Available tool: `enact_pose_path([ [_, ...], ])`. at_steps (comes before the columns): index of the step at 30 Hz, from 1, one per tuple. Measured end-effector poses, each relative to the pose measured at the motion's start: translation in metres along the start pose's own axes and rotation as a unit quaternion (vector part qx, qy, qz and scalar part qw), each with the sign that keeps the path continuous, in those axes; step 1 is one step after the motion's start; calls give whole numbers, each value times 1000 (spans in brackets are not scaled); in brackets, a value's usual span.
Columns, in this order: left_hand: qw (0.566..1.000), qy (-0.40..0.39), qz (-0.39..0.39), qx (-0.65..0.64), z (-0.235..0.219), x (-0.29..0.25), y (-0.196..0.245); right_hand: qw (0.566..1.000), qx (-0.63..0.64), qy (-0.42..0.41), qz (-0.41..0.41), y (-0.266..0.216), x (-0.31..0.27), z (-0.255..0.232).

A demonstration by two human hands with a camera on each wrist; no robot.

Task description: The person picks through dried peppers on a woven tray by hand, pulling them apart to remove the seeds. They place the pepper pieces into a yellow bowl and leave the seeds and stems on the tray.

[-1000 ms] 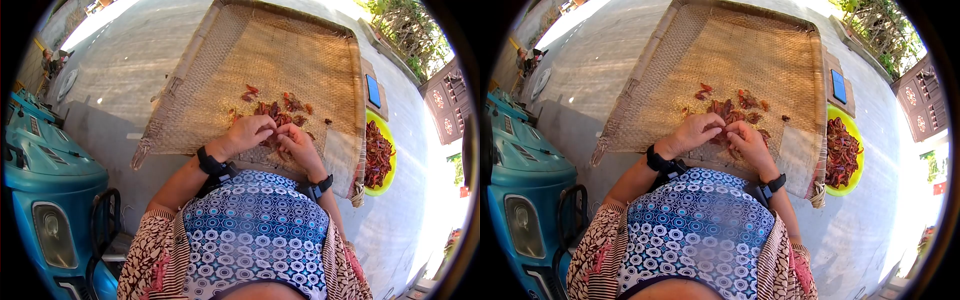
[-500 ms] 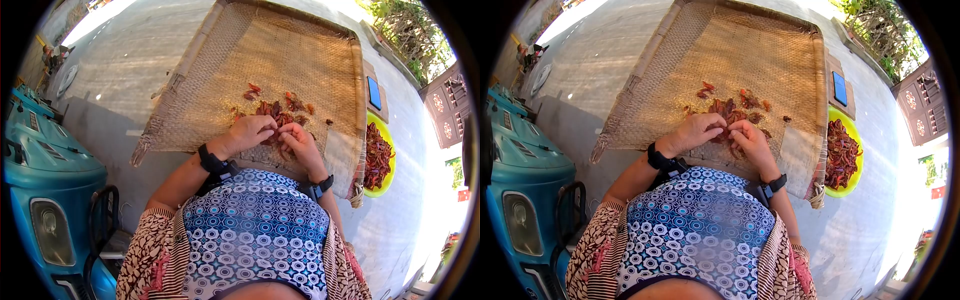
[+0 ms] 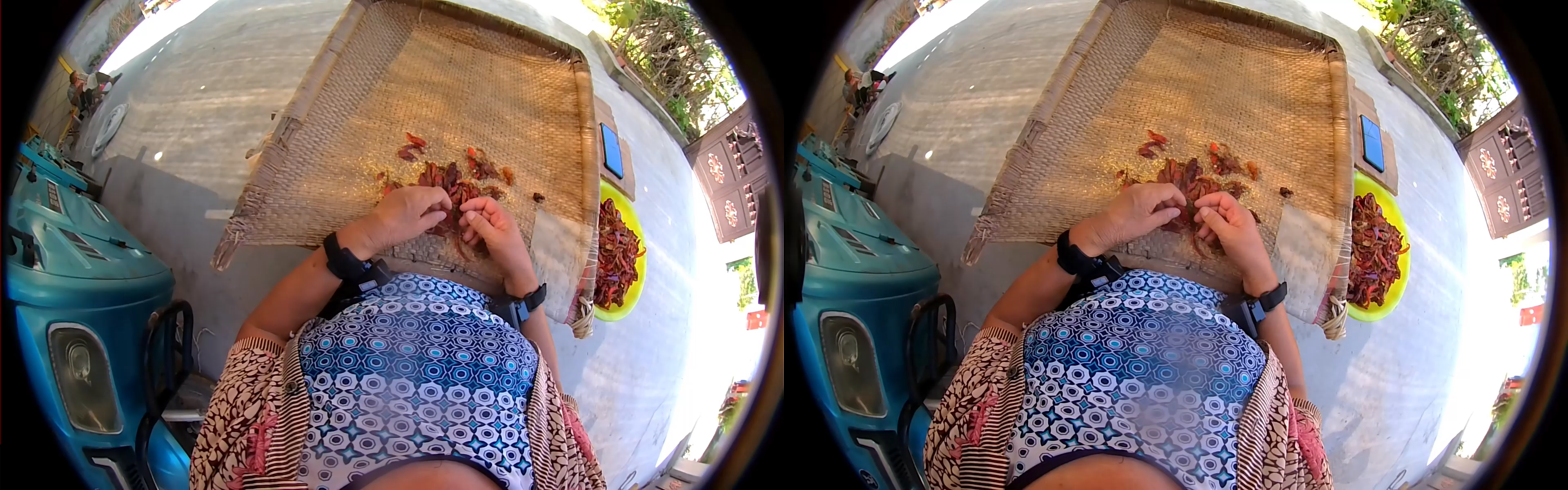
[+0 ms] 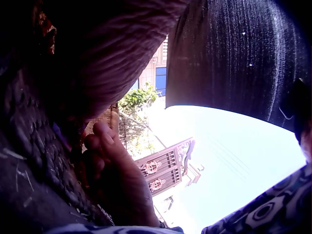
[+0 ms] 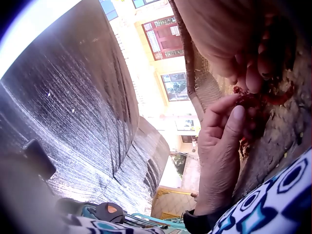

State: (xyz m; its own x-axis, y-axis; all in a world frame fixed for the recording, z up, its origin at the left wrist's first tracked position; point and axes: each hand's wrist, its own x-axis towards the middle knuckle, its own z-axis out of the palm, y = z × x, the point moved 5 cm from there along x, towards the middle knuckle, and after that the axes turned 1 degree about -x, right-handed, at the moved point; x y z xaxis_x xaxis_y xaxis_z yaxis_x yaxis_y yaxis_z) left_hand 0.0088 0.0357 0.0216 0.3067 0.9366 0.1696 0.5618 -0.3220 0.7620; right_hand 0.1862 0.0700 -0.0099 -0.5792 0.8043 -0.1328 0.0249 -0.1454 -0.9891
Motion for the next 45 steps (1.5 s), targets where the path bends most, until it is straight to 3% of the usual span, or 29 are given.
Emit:
enact_pose_path([
  [12, 1000, -8, 2, 0, 2, 0, -3, 1000, -4, 6, -3, -1, 0, 0],
  [30, 997, 24, 66, -16, 5, -2, -6, 1000, -7, 25, 3, -4, -3, 1],
  [39, 999, 12, 46, -11, 4, -2, -6, 999, -8, 32, 7, -8, -4, 2],
  [45, 996, 24, 81, 2, 5, -3, -8, 999, -3, 37, 4, -6, -3, 1],
])
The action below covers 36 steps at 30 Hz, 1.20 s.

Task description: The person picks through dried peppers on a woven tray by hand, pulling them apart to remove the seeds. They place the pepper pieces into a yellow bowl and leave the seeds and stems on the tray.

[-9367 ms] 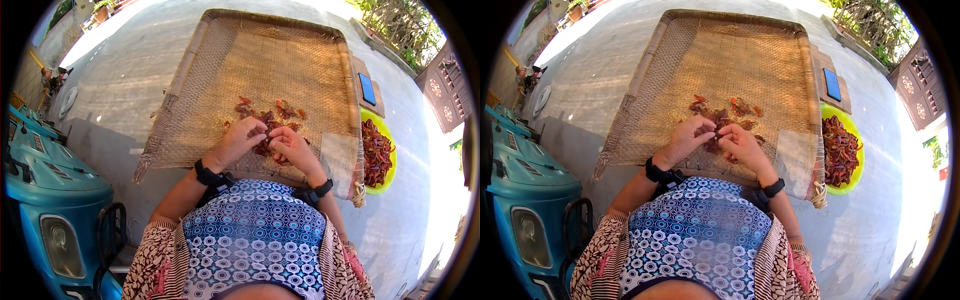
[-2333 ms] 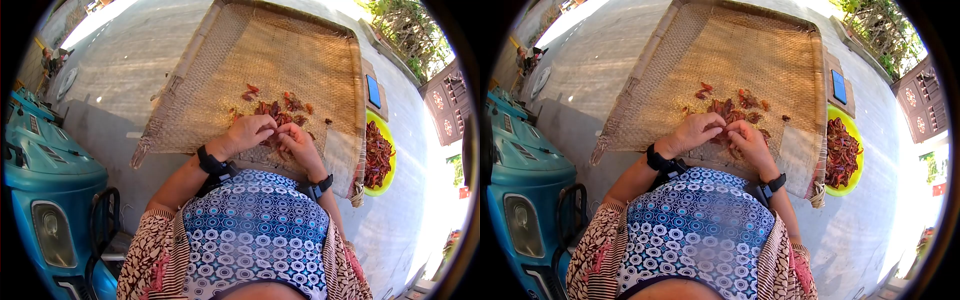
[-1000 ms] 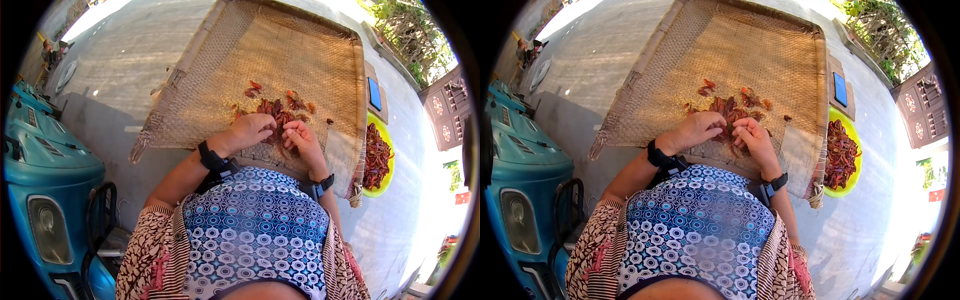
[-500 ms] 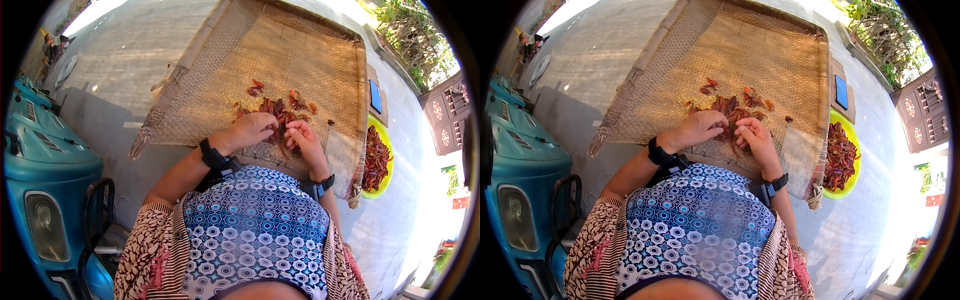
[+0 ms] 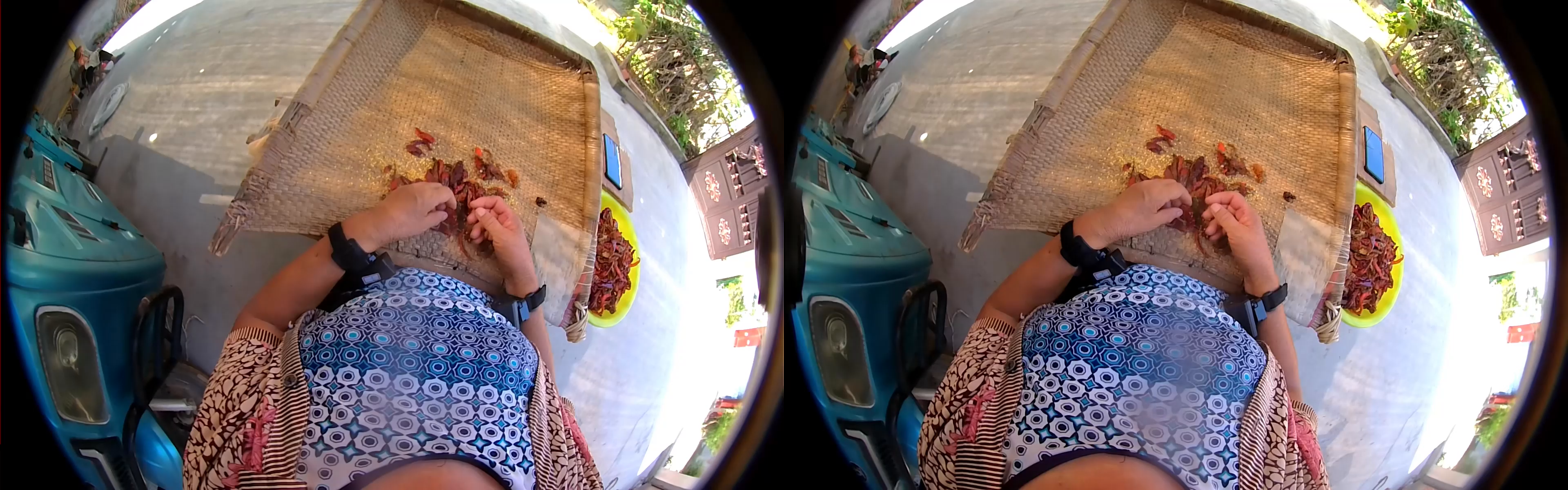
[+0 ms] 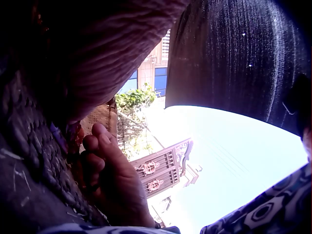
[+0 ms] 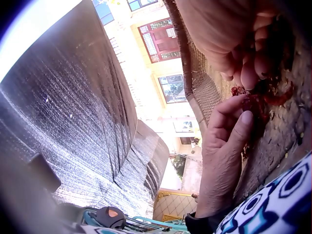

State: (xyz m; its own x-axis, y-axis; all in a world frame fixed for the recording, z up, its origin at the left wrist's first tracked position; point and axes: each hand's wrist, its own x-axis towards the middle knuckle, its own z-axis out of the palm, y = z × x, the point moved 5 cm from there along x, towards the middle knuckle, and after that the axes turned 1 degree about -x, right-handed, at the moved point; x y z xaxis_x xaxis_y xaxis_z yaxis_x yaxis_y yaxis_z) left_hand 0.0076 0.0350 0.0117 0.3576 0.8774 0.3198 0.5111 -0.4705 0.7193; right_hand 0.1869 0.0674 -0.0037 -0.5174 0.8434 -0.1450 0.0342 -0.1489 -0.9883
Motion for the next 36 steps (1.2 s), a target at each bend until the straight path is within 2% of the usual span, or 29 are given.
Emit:
enact_pose_path([
  [9, 1000, 10, 14, 2, 2, 0, -4, 1000, 11, 7, -1, 4, 2, -3],
  [18, 999, -18, -21, -20, 0, 0, 0, 1000, 19, 10, 2, 3, 1, -3],
  [30, 1000, -20, -14, 1, 1, 0, -3, 1000, 28, 10, 2, 4, 2, -4],
  [36, 999, 28, -21, -39, -7, 2, 5, 1000, 2, -6, -6, -1, 1, -2],
])
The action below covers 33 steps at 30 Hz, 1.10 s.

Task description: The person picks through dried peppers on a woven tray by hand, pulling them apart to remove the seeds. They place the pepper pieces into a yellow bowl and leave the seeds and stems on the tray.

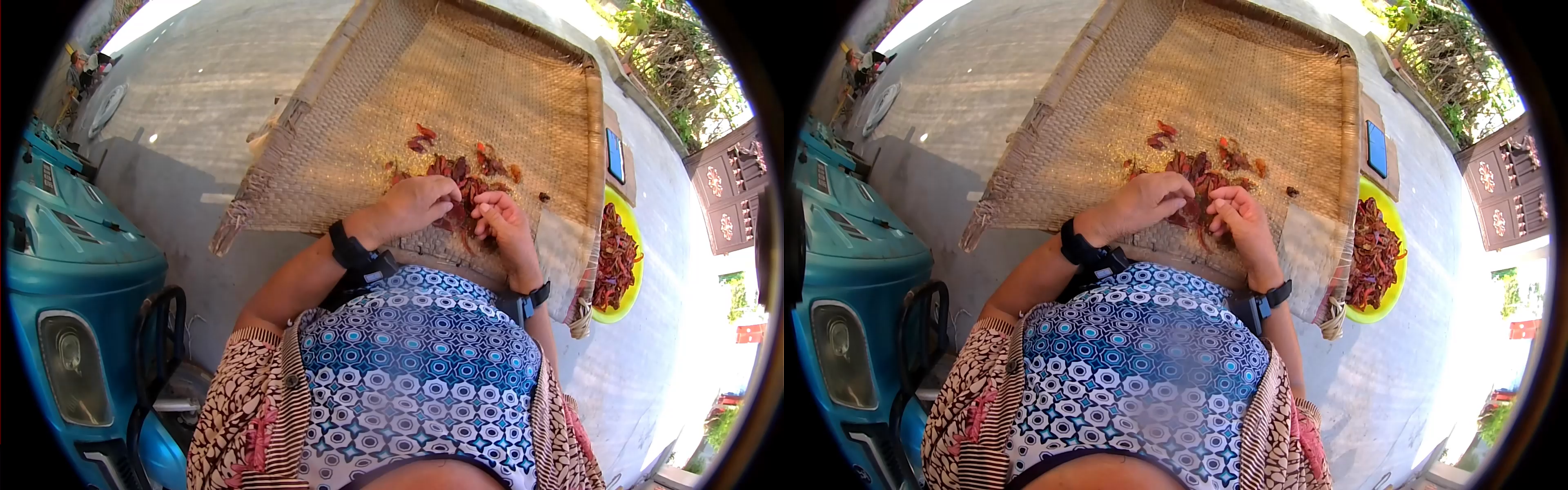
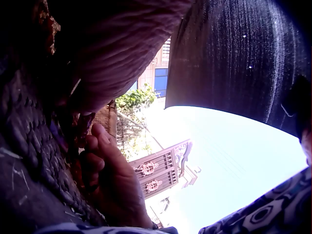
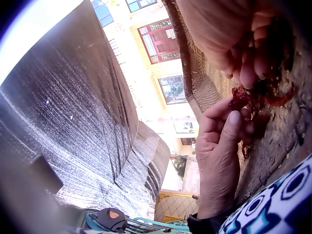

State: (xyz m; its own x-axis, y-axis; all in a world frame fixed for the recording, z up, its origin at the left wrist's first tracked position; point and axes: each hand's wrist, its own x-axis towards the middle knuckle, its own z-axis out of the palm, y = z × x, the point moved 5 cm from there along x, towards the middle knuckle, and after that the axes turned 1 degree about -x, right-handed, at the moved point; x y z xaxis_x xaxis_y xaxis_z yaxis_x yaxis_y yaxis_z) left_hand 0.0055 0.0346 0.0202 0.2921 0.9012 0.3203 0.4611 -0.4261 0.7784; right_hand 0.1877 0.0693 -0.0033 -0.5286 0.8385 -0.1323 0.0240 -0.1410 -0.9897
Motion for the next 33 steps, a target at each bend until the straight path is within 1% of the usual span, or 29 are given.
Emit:
enact_pose_path([
  [3, 1000, 11, -10, -26, -2, 0, 3, 999, -13, -40, -8, -1, -1, 7],
  [6, 999, -19, -22, -29, -3, 0, 10, 997, -25, -70, -16, -5, -3, 14],
  [9, 997, -58, 42, 22, 0, 1, 13, 995, -48, -81, -22, -5, -4, 16],
  [13, 997, -46, -19, -51, 0, 1, 10, 990, -97, -106, -8, -9, -8, 24],
  [15, 995, -40, -43, -76, 0, 1, 7, 992, -99, -77, -5, -6, -6, 19],
  [16, 997, -29, -37, -63, 0, 1, 8, 993, -100, -62, -4, -4, -5, 17],
  [18, 999, -5, -25, -35, -3, 1, 9, 998, -55, -40, 3, -3, -5, 13],
  [20, 989, 97, 36, 106, -14, 6, 10, 1000, -11, -11, 0, -2, -5, 9],
  [22, 966, 151, 61, 202, -17, 9, 2, 999, 33, 24, -9, -3, -5, 3],
  [23, 959, 156, 57, 229, -16, 10, -8, 998, 53, 43, -17, -6, -7, 0],
  [25, 946, 190, 60, 256, -22, 8, -5, 992, 92, 79, -32, -17, -12, -2],
  [27, 932, 247, 76, 253, -26, 0, 4, 986, 133, 91, -49, -18, -11, -10],
  [29, 943, 196, 71, 261, -15, -2, -9, 979, 160, 102, -67, -14, -10, -20],
  [30, 947, 171, 71, 262, -9, -2, -18, 979, 165, 99, -61, -13, -9, -21],
  [33, 973, 74, 40, 214, 5, 1, -37, 979, 176, 93, -47, -8, -10, -20],
])
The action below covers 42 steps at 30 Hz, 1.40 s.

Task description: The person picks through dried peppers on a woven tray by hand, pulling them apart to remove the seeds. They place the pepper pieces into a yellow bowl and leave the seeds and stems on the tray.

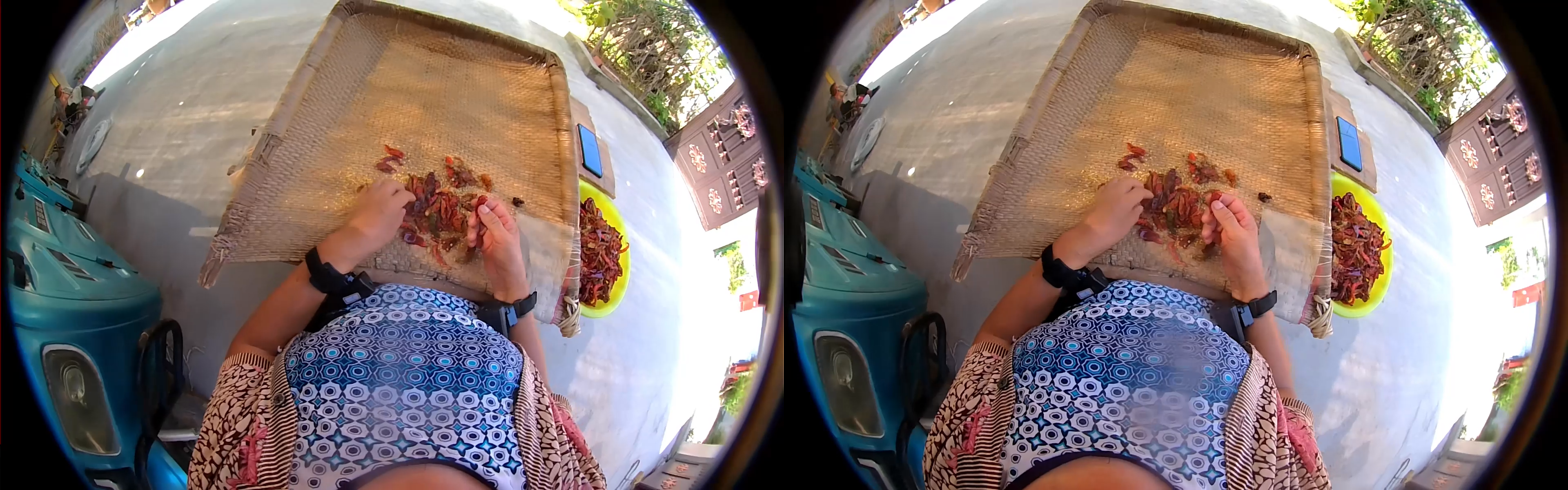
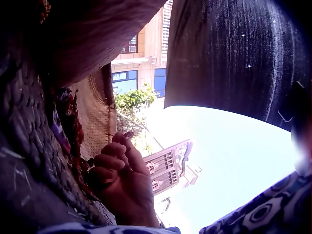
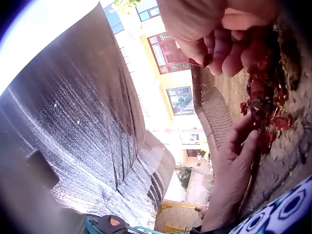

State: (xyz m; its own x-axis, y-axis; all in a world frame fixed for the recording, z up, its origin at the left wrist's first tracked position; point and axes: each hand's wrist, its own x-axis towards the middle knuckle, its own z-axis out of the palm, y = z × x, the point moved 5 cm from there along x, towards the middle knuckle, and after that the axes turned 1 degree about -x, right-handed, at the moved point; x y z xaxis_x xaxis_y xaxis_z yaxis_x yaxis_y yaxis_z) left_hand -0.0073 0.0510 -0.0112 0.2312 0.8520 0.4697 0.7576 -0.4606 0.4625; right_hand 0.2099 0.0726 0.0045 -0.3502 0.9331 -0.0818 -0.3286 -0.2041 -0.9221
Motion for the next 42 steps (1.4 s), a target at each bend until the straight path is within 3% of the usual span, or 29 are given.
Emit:
enact_pose_path([
  [6, 999, -33, -14, 6, -14, 2, 12, 1000, 6, 27, -14, -6, -1, 0],
  [7, 1000, -24, -10, 15, -16, 2, 13, 998, -19, 36, -47, -3, 3, -2],
  [14, 998, -37, -42, 32, -27, 4, 24, 999, 18, 37, -31, -7, -2, -3],
  [17, 997, -53, -50, 39, -32, 5, 30, 995, 67, 67, -27, -13, -5, -7],
  [21, 997, -48, -41, 48, -32, 6, 31, 984, 75, 140, -84, -35, -5, -39],
  [23, 999, -26, -43, 12, -31, 6, 26, 975, 111, 163, -107, -55, -4, -63],
  [26, 999, 11, -40, -29, -34, 8, 26, 917, 301, 158, -208, -83, -7, -105],
  [28, 997, 33, -38, -56, -35, 9, 27, 884, 413, 153, -153, -85, -10, -123],
  [31, 994, 61, -36, -89, -35, 11, 27, 912, 378, 93, -131, -66, -11, -119],
  [33, 991, 81, -29, -100, -37, 12, 30, 951, 291, 83, -65, -42, -7, -103],
  [37, 986, 11, -34, -164, -31, 11, 32, 998, 43, 43, 16, -18, -7, -26],
  [39, 986, -33, -48, -158, -29, 10, 34, 994, -91, -21, 54, -10, -5, 6],
  [42, 958, -72, -111, -253, -30, 10, 38, 966, -193, -156, 77, -3, -8, 43],
])
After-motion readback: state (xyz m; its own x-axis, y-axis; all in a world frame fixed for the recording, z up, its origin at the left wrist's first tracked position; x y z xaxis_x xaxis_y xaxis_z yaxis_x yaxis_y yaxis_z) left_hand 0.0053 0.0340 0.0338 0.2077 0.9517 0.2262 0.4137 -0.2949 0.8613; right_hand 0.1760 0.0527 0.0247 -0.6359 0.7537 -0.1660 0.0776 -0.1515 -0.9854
